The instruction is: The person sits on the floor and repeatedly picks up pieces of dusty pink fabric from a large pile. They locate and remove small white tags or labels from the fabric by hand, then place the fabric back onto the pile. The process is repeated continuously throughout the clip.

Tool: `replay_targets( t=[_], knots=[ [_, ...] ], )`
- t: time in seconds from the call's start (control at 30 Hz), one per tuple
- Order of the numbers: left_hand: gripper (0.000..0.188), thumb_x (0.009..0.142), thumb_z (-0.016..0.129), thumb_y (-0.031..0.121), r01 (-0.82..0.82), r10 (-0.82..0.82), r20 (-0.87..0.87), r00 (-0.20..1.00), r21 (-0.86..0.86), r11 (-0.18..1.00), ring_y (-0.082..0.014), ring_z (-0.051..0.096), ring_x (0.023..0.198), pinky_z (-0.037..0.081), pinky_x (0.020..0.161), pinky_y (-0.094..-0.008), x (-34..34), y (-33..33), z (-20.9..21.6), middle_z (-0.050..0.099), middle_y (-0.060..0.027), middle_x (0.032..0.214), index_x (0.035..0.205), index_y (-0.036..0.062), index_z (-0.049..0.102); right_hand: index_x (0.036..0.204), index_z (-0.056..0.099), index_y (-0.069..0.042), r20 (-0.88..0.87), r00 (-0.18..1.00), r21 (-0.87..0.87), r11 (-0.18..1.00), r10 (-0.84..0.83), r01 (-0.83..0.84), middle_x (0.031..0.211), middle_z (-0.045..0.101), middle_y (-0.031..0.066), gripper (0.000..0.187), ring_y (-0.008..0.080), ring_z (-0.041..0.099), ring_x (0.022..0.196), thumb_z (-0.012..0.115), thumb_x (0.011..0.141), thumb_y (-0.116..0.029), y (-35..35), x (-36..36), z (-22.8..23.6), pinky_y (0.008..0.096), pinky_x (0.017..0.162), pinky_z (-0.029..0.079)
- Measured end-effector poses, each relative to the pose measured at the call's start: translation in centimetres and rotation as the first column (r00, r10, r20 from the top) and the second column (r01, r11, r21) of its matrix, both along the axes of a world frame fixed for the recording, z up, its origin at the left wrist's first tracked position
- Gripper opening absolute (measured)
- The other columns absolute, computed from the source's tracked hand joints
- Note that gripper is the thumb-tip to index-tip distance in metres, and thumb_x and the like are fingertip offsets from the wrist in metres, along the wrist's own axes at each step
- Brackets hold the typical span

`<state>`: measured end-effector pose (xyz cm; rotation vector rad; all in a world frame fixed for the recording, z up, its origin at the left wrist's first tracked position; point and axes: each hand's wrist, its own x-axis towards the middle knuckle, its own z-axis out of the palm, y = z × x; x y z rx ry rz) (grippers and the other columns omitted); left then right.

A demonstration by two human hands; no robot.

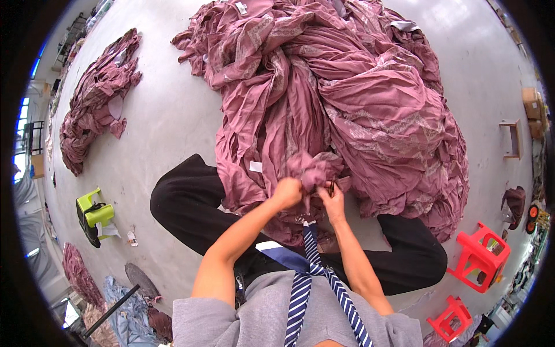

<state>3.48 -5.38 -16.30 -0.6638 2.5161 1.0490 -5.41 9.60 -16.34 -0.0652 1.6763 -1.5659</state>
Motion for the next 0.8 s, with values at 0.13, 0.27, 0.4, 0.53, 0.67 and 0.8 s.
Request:
replay_targets(
  t=[0.13, 0.27, 0.4, 0.53, 0.67, 0.8],
  knots=[
    [0.015, 0.072, 0.053, 0.009, -0.039, 0.077, -0.126, 0.989, 0.278, 0.96, -0.0259, 0.063, 0.067, 0.049, 0.062, -0.0346, 4.2, 4.4, -0.2, 0.064, -0.0133, 0.07, 0.078, 0.0043, 0.066, 0.133, 0.034, 0.0, -0.477, 0.773, 0.423, 0.88, 0.417, -0.214, 0.135, 0.036, 0.0223, 0.091, 0.0367, 0.04, 0.122, 0.077, 0.063, -0.039, 0.5, 1.8, -2.8, 0.0411, 0.1, 0.034],
    [0.015, 0.078, 0.057, 0.007, -0.548, 0.58, -0.251, 0.775, 0.193, 0.814, -0.0197, 0.064, 0.071, 0.049, 0.065, -0.0298, 3.7, 2.7, 1.9, 0.065, -0.0104, 0.078, 0.091, 0.0026, 0.063, 0.139, 0.023, -0.006, -0.353, 0.716, 0.712, 0.67, 0.602, -0.212, 0.136, 0.036, 0.024, 0.106, 0.0395, 0.043, 0.119, 0.074, 0.059, -0.051, -2.3, 2.2, -4.9, 0.0445, 0.092, 0.042],
    [0.016, 0.077, 0.056, 0.008, -0.632, 0.652, -0.279, 0.705, 0.169, 0.756, -0.0195, 0.062, 0.068, 0.048, 0.064, -0.0292, 3.4, -0.2, 5.0, 0.063, -0.0108, 0.073, 0.092, 0.0053, 0.062, 0.106, 0.061, -0.004, -0.24, 0.836, 0.69, 0.693, 0.493, -0.211, 0.091, 0.064, 0.022, 0.056, 0.0399, 0.06, 0.088, 0.071, 0.06, -0.035, -3.2, 1.5, -9.1, 0.0445, 0.078, 0.048],
    [0.013, 0.08, 0.054, 0.003, -0.719, 0.826, -0.278, 0.49, 0.407, 0.563, -0.0118, 0.059, 0.062, 0.048, 0.059, -0.0264, 5.5, -1.5, -0.1, 0.062, -0.0039, 0.07, 0.09, 0.0032, 0.062, 0.071, 0.063, -0.003, -0.479, 0.328, 0.768, 0.569, 0.815, -0.293, 0.072, 0.063, 0.0179, 0.021, 0.0364, 0.062, 0.068, 0.064, 0.058, -0.019, -1.1, -7.0, 3.7, 0.0451, 0.062, 0.049],
    [0.016, 0.084, 0.049, 0.0, -0.734, 0.875, -0.278, 0.396, 0.477, 0.484, -0.009, 0.057, 0.06, 0.047, 0.055, -0.0209, 6.5, -2.5, 2.9, 0.06, -0.0039, 0.074, 0.097, 0.0016, 0.058, 0.082, 0.058, -0.011, -0.822, -0.361, 0.422, 0.897, 0.44, 0.13, 0.062, 0.054, 0.0115, 0.02, 0.0292, 0.055, 0.055, 0.058, 0.064, -0.003, 2.5, -21.9, 24.4, 0.0404, 0.049, 0.043],
    [0.015, 0.083, 0.051, 0.0, -0.682, 0.87, -0.28, 0.405, 0.542, 0.492, -0.0086, 0.057, 0.062, 0.047, 0.056, -0.0219, 4.0, -2.3, 4.4, 0.061, -0.0036, 0.074, 0.096, 0.0016, 0.059, 0.097, 0.051, -0.01, -0.744, -0.146, 0.384, 0.596, 0.652, 0.705, 0.08, 0.063, 0.0158, 0.02, 0.039, 0.06, 0.072, 0.057, 0.083, -0.022, 7.4, -35.7, 31.5, 0.0475, 0.059, 0.046]
  ],
)
